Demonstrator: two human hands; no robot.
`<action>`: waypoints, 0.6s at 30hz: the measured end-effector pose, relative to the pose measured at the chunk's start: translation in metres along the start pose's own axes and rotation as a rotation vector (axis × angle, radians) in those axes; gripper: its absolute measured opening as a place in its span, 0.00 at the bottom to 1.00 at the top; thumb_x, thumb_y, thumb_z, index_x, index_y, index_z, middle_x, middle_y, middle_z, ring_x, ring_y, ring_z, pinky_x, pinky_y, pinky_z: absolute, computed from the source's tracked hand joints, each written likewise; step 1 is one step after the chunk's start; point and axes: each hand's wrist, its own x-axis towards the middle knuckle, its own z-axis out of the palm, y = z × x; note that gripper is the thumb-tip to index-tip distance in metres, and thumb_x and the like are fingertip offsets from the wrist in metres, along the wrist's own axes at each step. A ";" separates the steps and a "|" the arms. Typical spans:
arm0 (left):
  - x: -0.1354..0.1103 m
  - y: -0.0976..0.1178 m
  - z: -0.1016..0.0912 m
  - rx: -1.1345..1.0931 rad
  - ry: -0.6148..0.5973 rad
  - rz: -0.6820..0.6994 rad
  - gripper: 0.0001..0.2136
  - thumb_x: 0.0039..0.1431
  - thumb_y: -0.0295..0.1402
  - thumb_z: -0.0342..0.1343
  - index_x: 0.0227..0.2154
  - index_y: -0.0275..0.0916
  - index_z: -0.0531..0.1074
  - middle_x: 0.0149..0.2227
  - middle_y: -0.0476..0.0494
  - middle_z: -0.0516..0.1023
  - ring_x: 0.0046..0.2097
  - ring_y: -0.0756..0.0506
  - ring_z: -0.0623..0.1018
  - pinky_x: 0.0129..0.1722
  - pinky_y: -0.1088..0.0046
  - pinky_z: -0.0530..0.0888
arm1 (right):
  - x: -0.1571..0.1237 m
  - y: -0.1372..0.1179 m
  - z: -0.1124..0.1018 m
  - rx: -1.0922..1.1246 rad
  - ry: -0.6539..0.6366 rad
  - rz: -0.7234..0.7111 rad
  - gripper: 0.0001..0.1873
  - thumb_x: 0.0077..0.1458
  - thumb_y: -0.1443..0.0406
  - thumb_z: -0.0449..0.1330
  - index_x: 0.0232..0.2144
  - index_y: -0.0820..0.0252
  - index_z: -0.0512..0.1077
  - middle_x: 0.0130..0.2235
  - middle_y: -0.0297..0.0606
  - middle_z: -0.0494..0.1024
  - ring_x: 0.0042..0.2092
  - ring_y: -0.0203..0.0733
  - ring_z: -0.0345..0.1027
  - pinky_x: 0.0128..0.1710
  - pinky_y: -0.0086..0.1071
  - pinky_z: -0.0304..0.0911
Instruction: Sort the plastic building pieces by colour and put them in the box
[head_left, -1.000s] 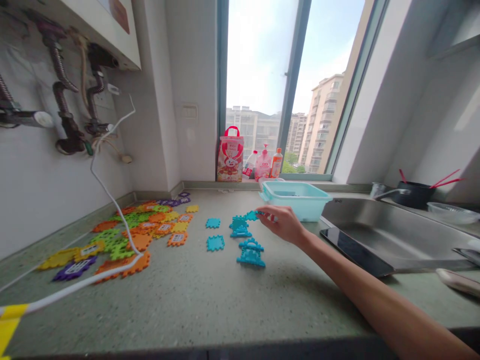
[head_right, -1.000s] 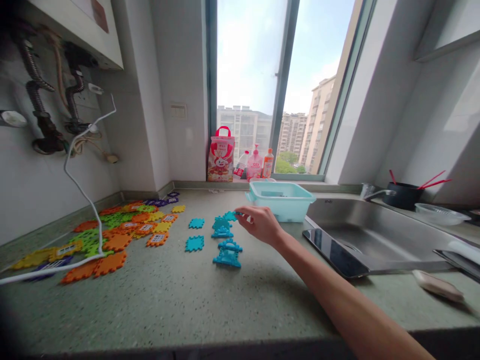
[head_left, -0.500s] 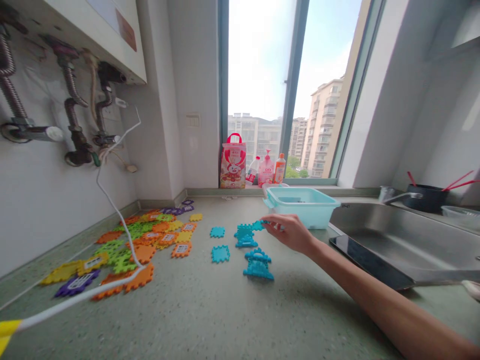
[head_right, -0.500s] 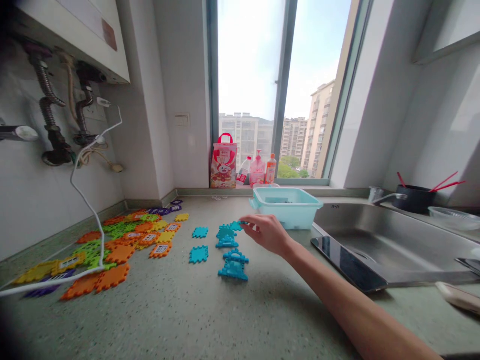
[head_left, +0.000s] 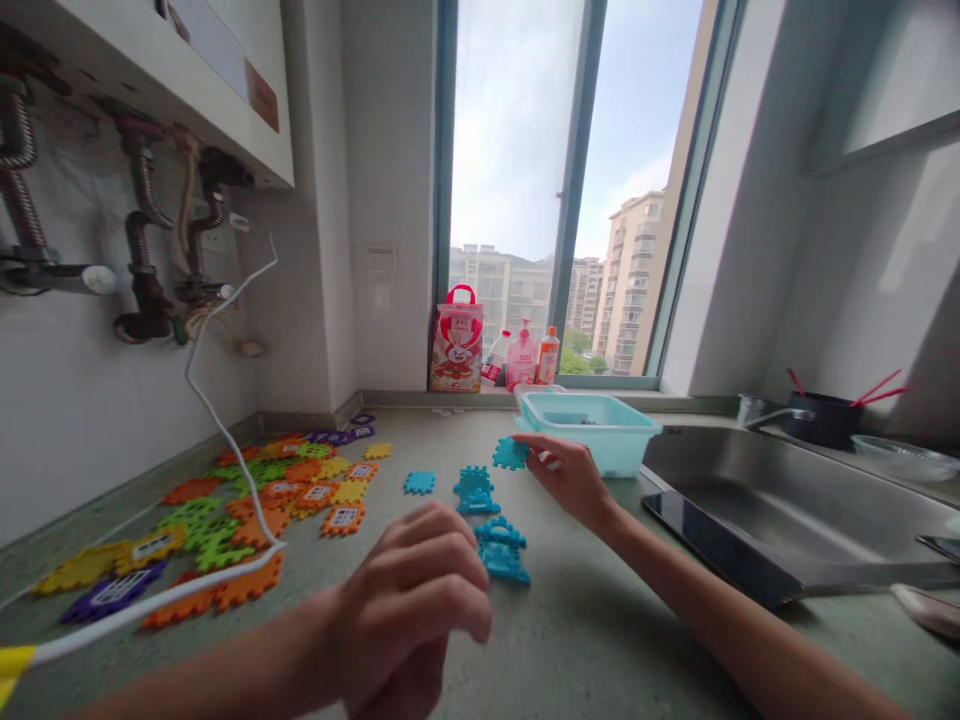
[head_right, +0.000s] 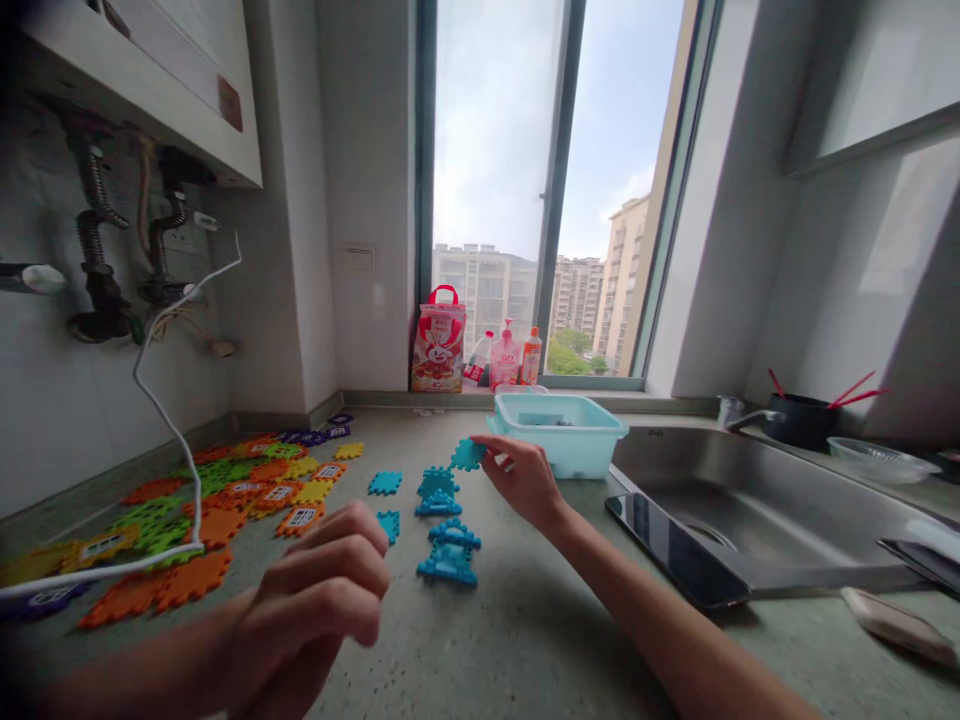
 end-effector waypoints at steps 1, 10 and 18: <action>0.003 -0.025 0.003 0.015 -0.018 0.001 0.05 0.68 0.28 0.54 0.40 0.43 0.74 0.38 0.42 0.79 0.40 0.42 0.77 0.43 0.60 0.75 | -0.001 0.002 0.002 0.049 -0.007 0.042 0.17 0.63 0.62 0.60 0.50 0.55 0.83 0.37 0.39 0.86 0.33 0.41 0.79 0.31 0.30 0.74; -0.042 -0.130 0.018 0.254 -0.335 -0.376 0.12 0.67 0.44 0.58 0.45 0.43 0.78 0.43 0.41 0.81 0.48 0.37 0.77 0.51 0.56 0.70 | -0.004 0.018 0.026 0.330 0.037 0.265 0.24 0.59 0.51 0.68 0.53 0.56 0.81 0.34 0.38 0.85 0.33 0.42 0.77 0.30 0.35 0.79; -0.034 -0.118 0.035 0.129 -0.374 -0.420 0.17 0.69 0.48 0.58 0.50 0.43 0.78 0.50 0.40 0.82 0.54 0.37 0.77 0.56 0.56 0.70 | -0.005 0.026 0.064 0.298 -0.024 0.181 0.15 0.60 0.53 0.68 0.42 0.55 0.84 0.42 0.42 0.82 0.37 0.42 0.77 0.32 0.34 0.77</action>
